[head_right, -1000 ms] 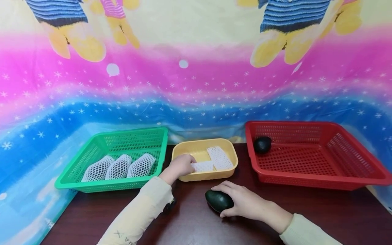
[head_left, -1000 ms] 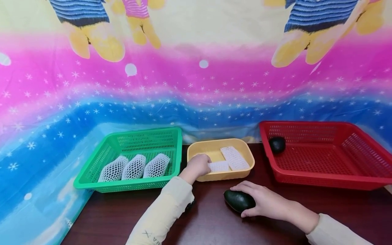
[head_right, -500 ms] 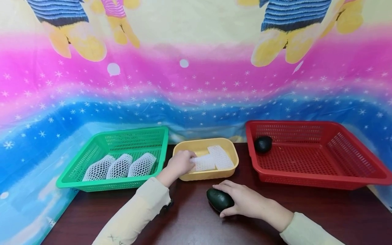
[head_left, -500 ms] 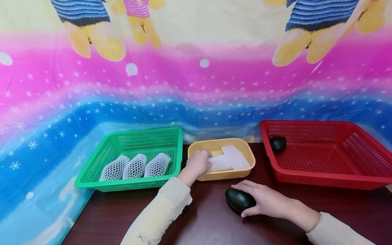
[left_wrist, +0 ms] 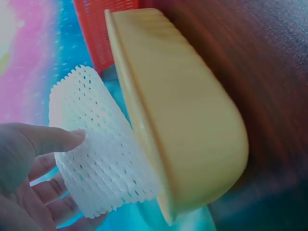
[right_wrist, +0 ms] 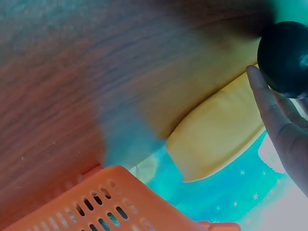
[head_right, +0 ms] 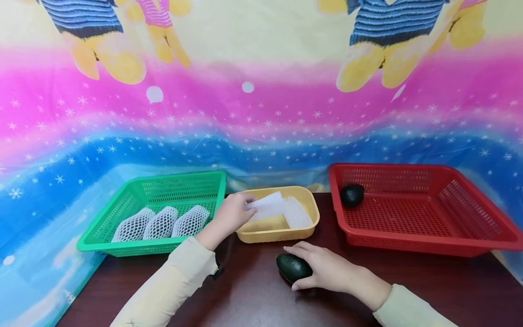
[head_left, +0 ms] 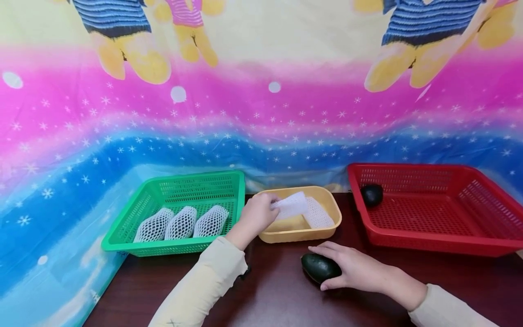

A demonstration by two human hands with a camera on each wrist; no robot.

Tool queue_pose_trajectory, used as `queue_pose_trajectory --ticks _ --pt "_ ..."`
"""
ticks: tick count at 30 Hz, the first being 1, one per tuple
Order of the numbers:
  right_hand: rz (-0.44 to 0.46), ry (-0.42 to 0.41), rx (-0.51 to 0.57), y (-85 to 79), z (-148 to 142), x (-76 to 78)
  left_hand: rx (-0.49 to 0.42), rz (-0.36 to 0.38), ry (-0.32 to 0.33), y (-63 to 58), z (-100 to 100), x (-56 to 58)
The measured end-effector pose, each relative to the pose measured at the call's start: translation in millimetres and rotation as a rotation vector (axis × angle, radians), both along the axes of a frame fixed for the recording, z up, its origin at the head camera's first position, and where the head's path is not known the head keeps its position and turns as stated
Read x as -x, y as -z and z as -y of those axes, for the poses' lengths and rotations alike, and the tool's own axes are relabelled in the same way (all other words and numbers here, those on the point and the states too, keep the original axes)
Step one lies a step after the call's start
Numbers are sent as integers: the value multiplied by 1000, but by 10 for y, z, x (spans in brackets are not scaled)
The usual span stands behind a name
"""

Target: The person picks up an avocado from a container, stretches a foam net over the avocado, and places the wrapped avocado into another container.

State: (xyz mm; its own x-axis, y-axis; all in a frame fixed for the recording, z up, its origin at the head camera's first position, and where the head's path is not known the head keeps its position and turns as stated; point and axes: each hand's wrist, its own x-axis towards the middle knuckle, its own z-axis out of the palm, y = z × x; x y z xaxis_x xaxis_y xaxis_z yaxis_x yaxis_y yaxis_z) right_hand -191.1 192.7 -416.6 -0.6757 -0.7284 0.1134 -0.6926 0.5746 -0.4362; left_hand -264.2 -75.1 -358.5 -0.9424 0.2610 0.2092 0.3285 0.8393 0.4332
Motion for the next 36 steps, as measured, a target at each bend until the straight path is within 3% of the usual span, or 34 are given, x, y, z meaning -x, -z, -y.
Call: queue_pose_trajectory --ticks 9,13,19,25,30,36 --pt "9 20 -8 -127 -17 19 -42 -65 56 -82 134 -149" --pt "-57 15 41 -243 -20 12 -68 -52 70 -127 237 -259" --pt "-187 -23 226 -360 -7 11 -118 9 104 -169 344 -420" --pt "-344 -78 404 -386 44 18 -220 57 204 -129 390 -575" --pt "-418 -136 448 -388 110 20 -291 109 281 -31 417 -682" --pt "-483 -263 478 -392 176 17 -371 210 364 72 430 -746"
